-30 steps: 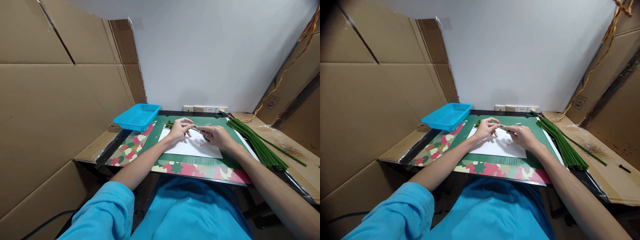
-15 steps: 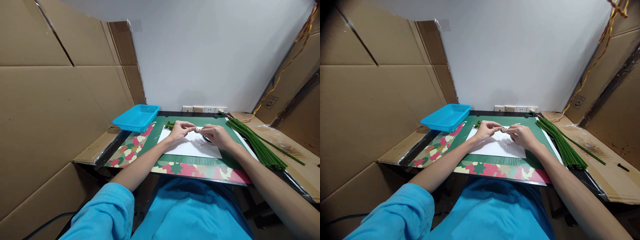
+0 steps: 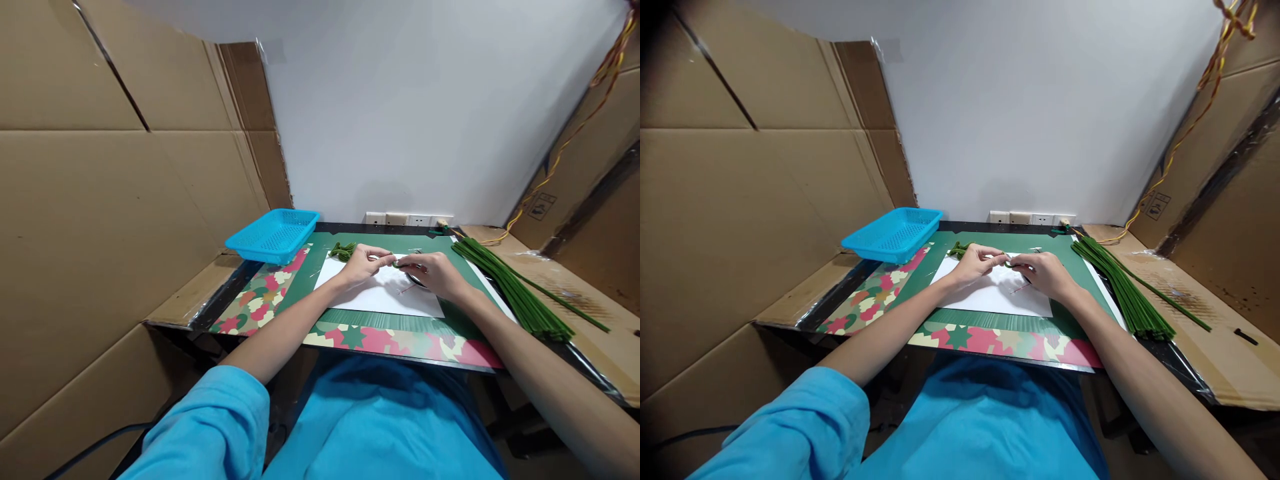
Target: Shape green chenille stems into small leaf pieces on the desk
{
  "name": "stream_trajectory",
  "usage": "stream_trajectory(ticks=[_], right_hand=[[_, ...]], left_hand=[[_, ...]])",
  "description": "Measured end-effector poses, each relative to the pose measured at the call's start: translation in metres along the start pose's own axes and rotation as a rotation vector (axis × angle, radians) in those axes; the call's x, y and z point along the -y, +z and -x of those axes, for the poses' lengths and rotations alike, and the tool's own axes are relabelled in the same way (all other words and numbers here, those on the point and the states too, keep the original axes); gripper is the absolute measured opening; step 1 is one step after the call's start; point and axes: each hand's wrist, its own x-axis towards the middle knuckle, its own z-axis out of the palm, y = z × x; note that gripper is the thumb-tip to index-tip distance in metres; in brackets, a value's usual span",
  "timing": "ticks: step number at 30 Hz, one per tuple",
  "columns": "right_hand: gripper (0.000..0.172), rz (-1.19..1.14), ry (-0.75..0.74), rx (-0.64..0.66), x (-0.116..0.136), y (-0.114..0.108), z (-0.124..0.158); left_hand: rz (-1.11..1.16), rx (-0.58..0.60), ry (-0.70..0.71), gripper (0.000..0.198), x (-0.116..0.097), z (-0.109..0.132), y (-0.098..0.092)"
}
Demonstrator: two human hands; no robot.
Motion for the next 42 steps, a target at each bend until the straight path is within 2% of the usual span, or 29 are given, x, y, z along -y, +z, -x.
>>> stream_trajectory(ticks=[4, 7, 13, 17, 22, 26, 28, 31, 36, 39, 42], right_hand=[[0.017, -0.036, 0.017, -0.024, -0.001, 0.001, 0.0], [0.023, -0.066, 0.035, -0.036, 0.001, 0.0, 0.001], [0.052, -0.075, 0.064, -0.018, 0.003, -0.002, 0.002], [0.066, -0.01, 0.026, 0.013, 0.002, -0.001, 0.003], [0.051, 0.165, 0.042, 0.012, -0.001, 0.003, 0.001], [0.054, 0.196, 0.009, 0.022, 0.001, 0.003, 0.001], [0.049, 0.22, -0.008, 0.027, 0.004, 0.003, 0.001], [0.037, 0.288, 0.011, 0.006, 0.009, 0.005, 0.0], [0.03, 0.298, 0.074, -0.053, 0.015, 0.005, -0.001], [0.018, 0.267, 0.065, -0.08, 0.013, 0.003, -0.002], [0.018, 0.215, 0.029, -0.053, 0.009, 0.001, -0.004]], left_hand=[[0.039, 0.063, -0.051, 0.054, -0.006, 0.004, 0.002], [0.07, 0.124, -0.116, 0.057, -0.011, 0.007, 0.004], [0.107, 0.068, -0.161, 0.055, -0.011, 0.006, 0.005], [0.135, 0.103, -0.212, 0.051, -0.008, 0.006, 0.005], [0.188, 0.161, -0.278, 0.046, -0.006, 0.008, 0.006], [0.2, 0.187, -0.322, 0.039, -0.005, 0.008, 0.006], [0.197, 0.197, -0.333, 0.035, -0.006, 0.008, 0.006], [0.18, 0.201, -0.323, 0.033, -0.008, 0.008, 0.007], [0.125, 0.174, -0.276, 0.031, -0.01, 0.009, 0.011], [0.091, 0.145, -0.245, 0.027, -0.01, 0.01, 0.012], [0.058, 0.126, -0.224, 0.023, -0.011, 0.011, 0.013]])
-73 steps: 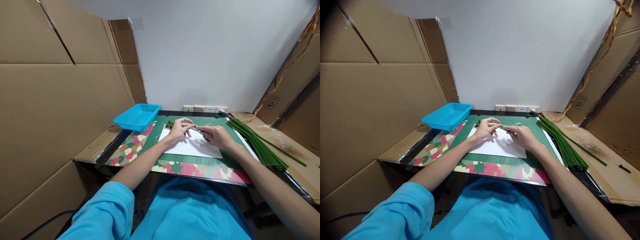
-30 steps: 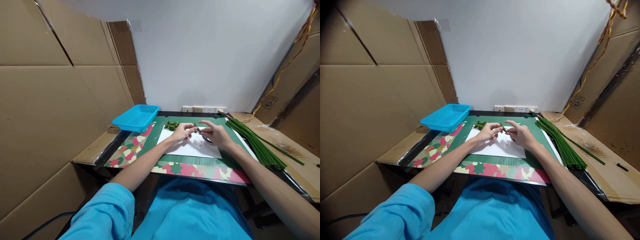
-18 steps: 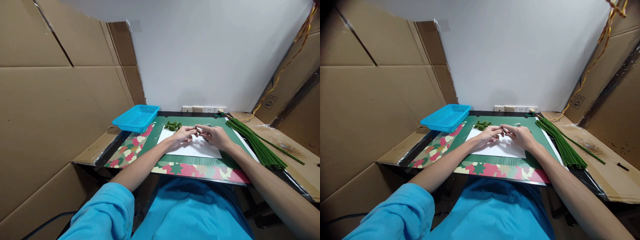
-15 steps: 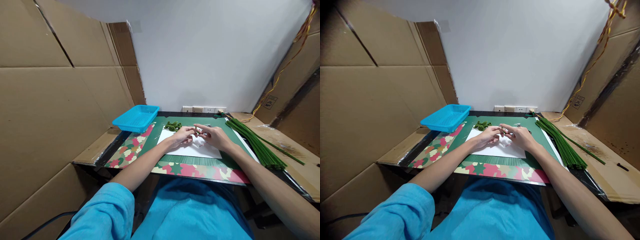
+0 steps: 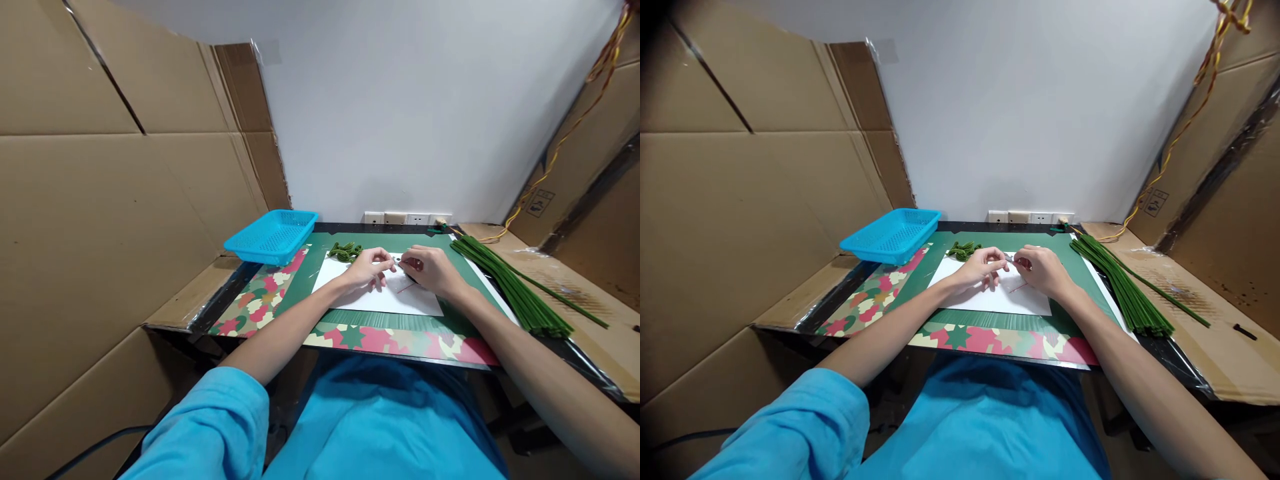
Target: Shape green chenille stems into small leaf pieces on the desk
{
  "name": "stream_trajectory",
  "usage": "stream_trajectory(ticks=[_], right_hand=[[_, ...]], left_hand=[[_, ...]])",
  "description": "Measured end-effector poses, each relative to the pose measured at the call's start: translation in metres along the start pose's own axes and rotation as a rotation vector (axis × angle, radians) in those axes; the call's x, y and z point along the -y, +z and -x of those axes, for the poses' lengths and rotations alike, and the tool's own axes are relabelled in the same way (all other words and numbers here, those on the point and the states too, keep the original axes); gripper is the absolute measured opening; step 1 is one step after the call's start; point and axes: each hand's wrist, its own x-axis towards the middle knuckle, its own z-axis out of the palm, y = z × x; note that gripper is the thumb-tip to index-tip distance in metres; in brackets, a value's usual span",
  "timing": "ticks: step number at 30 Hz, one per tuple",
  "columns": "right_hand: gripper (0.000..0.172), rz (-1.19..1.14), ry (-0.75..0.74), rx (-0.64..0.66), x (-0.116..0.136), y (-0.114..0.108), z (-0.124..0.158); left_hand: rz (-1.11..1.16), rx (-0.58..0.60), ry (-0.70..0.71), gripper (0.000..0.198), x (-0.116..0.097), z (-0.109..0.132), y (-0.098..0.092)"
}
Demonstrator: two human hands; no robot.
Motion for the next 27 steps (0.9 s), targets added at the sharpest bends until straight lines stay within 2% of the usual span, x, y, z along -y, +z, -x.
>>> stream_trajectory(ticks=[4, 7, 8, 9, 11, 13, 15, 18, 22, 27], right_hand=[[0.016, -0.045, 0.003, -0.003, -0.01, -0.007, -0.002], [0.024, -0.034, 0.077, -0.076, -0.021, -0.018, -0.001], [0.027, -0.044, 0.091, -0.065, -0.024, -0.021, 0.0], [0.032, -0.091, 0.093, 0.003, -0.027, -0.025, 0.0], [0.04, -0.219, 0.059, 0.251, -0.031, -0.03, 0.001], [0.04, -0.285, 0.031, 0.476, -0.03, -0.033, 0.002], [0.034, -0.236, 0.038, 0.558, -0.026, -0.035, 0.002], [0.018, -0.173, 0.06, 0.563, -0.019, -0.034, 0.002], [0.004, -0.286, 0.072, 0.589, -0.013, -0.029, 0.002], [0.015, -0.486, 0.113, 0.496, -0.007, -0.023, 0.0]], left_hand=[[-0.05, -0.012, 0.023, 0.02, 0.001, -0.001, 0.001], [-0.084, -0.002, 0.056, 0.022, 0.002, -0.002, 0.001], [-0.095, 0.009, 0.072, 0.024, 0.001, -0.002, 0.002], [-0.107, 0.025, 0.087, 0.025, 0.001, -0.001, 0.003], [-0.136, 0.061, 0.114, 0.028, -0.001, 0.0, 0.004], [-0.166, 0.085, 0.133, 0.028, -0.001, 0.001, 0.006], [-0.194, 0.088, 0.15, 0.027, -0.001, 0.0, 0.006], [-0.223, 0.084, 0.175, 0.024, 0.002, -0.002, 0.005], [-0.243, 0.099, 0.183, 0.024, 0.004, -0.003, 0.003], [-0.228, 0.122, 0.161, 0.029, 0.002, -0.003, 0.003]])
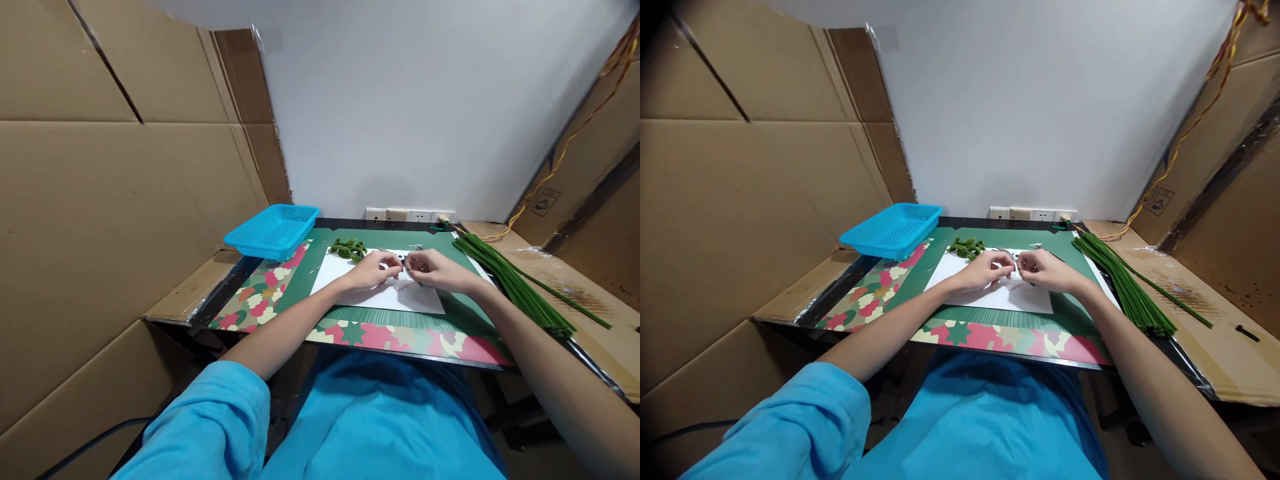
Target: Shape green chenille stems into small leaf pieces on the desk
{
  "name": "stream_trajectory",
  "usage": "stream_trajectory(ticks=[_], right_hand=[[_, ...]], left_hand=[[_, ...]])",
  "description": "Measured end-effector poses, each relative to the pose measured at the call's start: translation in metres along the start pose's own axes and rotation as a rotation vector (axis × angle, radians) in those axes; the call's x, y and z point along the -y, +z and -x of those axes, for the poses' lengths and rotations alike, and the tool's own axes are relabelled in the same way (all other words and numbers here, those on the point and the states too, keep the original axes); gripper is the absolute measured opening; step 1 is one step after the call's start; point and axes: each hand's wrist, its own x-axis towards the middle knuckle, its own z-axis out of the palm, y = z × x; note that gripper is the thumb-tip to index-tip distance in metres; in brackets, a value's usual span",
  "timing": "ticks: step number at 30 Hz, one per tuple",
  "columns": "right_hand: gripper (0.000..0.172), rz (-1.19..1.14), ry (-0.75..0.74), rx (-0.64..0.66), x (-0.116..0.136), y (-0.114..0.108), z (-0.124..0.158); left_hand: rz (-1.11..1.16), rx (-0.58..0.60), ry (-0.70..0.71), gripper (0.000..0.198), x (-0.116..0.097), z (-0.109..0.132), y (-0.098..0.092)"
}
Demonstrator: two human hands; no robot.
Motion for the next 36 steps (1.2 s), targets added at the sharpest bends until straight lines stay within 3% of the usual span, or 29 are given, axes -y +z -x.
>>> stream_trajectory(ticks=[4, 7, 22, 28, 32, 36], right_hand=[[0.026, -0.397, 0.035, -0.183, 0.004, 0.002, -0.002], [0.032, -0.572, 0.064, -0.238, 0.007, 0.004, -0.003], [0.033, -0.613, 0.001, -0.233, 0.003, 0.006, -0.004], [0.036, -0.344, -0.072, -0.363, 0.003, 0.012, -0.005], [0.029, 0.091, -0.203, -0.506, 0.005, 0.022, -0.005], [0.03, 0.413, -0.199, -0.524, 0.006, 0.029, -0.005]], left_hand=[[0.016, 0.037, -0.022, 0.026, 0.0, -0.001, -0.001], [-0.003, 0.057, -0.021, 0.025, -0.001, 0.0, -0.001], [-0.215, -0.044, 0.137, 0.026, -0.014, 0.009, -0.004], [-0.106, -0.111, 0.059, 0.026, -0.009, 0.003, -0.002], [0.019, -0.116, -0.025, 0.027, -0.005, -0.001, -0.003], [0.109, -0.147, -0.081, 0.024, -0.004, -0.003, -0.005]])
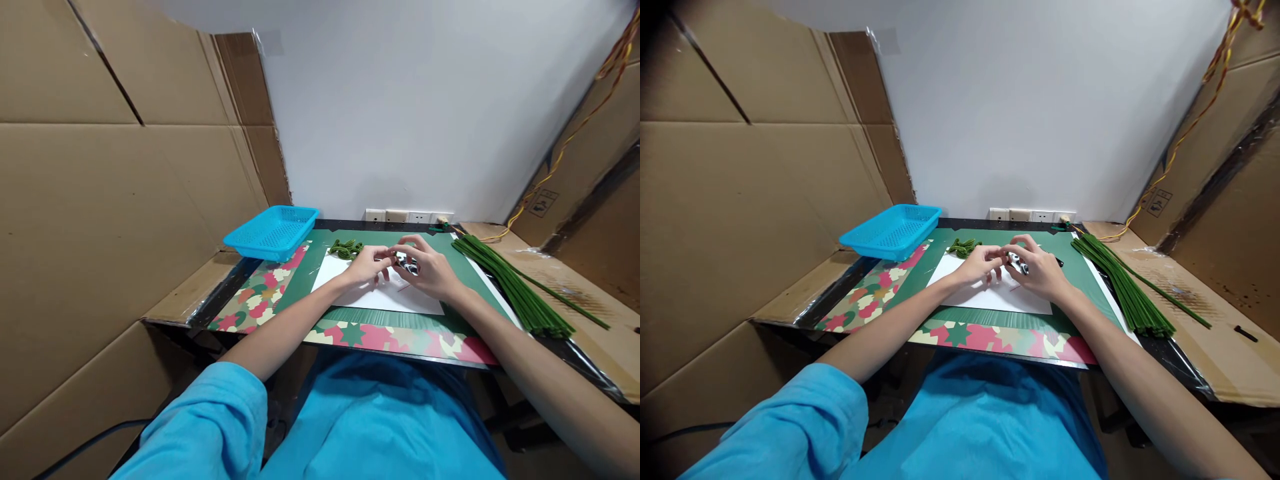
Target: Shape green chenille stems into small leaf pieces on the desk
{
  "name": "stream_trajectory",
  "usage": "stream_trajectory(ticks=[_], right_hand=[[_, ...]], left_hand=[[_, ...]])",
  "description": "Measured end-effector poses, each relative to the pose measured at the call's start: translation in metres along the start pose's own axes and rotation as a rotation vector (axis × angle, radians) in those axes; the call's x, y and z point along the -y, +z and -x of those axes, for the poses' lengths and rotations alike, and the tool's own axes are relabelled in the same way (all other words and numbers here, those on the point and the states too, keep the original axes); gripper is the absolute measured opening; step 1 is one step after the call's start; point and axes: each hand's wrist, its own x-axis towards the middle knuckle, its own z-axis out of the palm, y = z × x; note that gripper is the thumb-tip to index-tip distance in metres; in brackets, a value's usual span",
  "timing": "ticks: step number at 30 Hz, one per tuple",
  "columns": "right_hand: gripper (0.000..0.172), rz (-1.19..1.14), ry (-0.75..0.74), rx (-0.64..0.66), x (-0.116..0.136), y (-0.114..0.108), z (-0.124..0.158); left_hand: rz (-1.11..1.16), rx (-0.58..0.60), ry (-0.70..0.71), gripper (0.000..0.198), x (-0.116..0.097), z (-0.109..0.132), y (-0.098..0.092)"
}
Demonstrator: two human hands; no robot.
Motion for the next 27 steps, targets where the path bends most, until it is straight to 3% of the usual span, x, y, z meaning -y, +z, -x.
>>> stream_trajectory(ticks=[10, 20, 27], right_hand=[[0.025, 0.134, 0.07, -0.008, -0.004, 0.0, -0.002], [0.019, -0.03, 0.097, 0.019, -0.01, 0.002, -0.005], [0.022, -0.215, 0.074, 0.03, -0.014, 0.004, -0.006]], left_hand=[[0.121, -0.045, -0.138, 0.018, 0.001, -0.003, -0.001], [0.12, -0.063, -0.22, 0.015, 0.0, -0.004, -0.003], [0.095, -0.028, -0.167, 0.014, 0.001, -0.005, -0.002]])
